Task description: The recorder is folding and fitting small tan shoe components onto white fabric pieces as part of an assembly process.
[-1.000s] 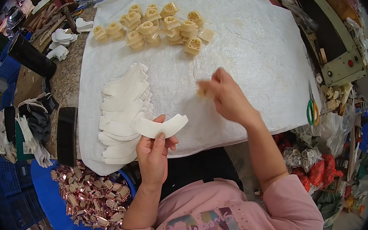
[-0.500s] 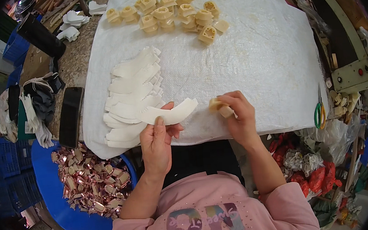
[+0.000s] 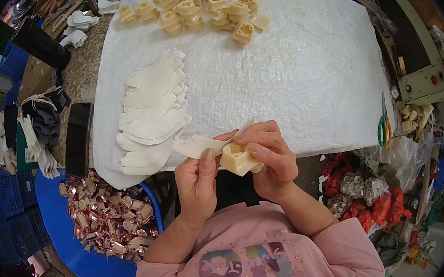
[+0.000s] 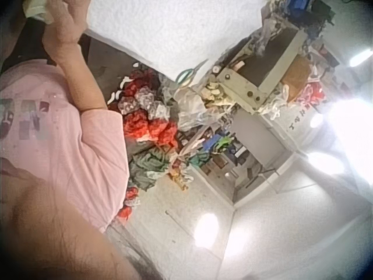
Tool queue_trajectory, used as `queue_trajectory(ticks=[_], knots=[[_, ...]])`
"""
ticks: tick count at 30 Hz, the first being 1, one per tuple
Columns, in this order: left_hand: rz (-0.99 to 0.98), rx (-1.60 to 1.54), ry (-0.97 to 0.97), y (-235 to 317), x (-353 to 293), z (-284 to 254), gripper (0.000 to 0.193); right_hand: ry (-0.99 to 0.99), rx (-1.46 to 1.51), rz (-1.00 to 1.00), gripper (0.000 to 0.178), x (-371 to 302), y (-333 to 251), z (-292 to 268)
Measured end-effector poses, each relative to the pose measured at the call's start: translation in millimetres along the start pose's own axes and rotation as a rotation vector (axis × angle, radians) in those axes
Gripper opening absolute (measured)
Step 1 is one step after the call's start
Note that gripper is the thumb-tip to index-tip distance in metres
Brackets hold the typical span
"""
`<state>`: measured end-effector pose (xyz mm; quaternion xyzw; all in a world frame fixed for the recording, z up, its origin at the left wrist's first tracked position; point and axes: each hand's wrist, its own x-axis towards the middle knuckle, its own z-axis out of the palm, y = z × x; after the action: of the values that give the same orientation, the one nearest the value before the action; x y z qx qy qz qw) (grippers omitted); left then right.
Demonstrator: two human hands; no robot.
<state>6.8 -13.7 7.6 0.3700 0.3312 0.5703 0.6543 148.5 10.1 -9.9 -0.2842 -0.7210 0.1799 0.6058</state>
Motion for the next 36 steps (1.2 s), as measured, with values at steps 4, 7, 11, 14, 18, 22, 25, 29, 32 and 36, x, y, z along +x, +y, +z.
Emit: queue_trajectory(ticks=[4, 7, 11, 14, 18, 22, 25, 29, 32, 36], knots=[[0.029, 0.037, -0.011, -1.4, -2.0, -0.5, 0.034, 0.007, -0.007, -0.008, 0.055, 1.2, 0.1, -0.5], [0.058, 0.129, -0.016, -0.8, -3.5, -1.1, 0.034, 0.024, -0.016, -0.019, 0.055, 2.7, -0.3, -0.2], [0.022, 0.277, 0.029, -1.2, -5.6, -1.2, 0.038, 0.023, -0.062, -0.027, 0.055, 5.4, 2.3, -0.5], [0.058, 0.299, 0.038, 2.7, -6.9, 2.8, 0.04, -0.004, -0.183, -0.059, 0.052, 5.7, 5.7, -1.1], [0.214, 0.386, 0.058, -1.1, -2.4, -1.5, 0.033, -0.046, -0.315, -0.095, 0.047, 7.8, 8.6, -2.2], [0.099, 0.511, 0.077, 8.6, -2.8, -12.1, 0.036, -0.098, -0.401, -0.097, 0.036, 14.0, 5.2, -8.3], [0.216, 0.627, 0.169, 11.3, 2.0, -9.9, 0.028, -0.225, -0.563, -0.059, 0.029, 24.1, -11.8, -10.7], [0.212, 0.707, 0.157, 7.0, -0.1, -8.2, 0.019, -0.376, -0.637, 0.044, 0.028, 27.0, -18.0, -12.9], [0.222, 0.829, 0.107, 7.2, -0.2, -5.2, 0.017, -0.459, -0.627, 0.088, 0.025, 23.9, -18.6, -13.2], [0.385, 0.979, 0.071, -2.6, 1.1, -6.9, 0.017, -0.499, -0.567, 0.093, 0.026, 18.5, -13.0, -11.2]])
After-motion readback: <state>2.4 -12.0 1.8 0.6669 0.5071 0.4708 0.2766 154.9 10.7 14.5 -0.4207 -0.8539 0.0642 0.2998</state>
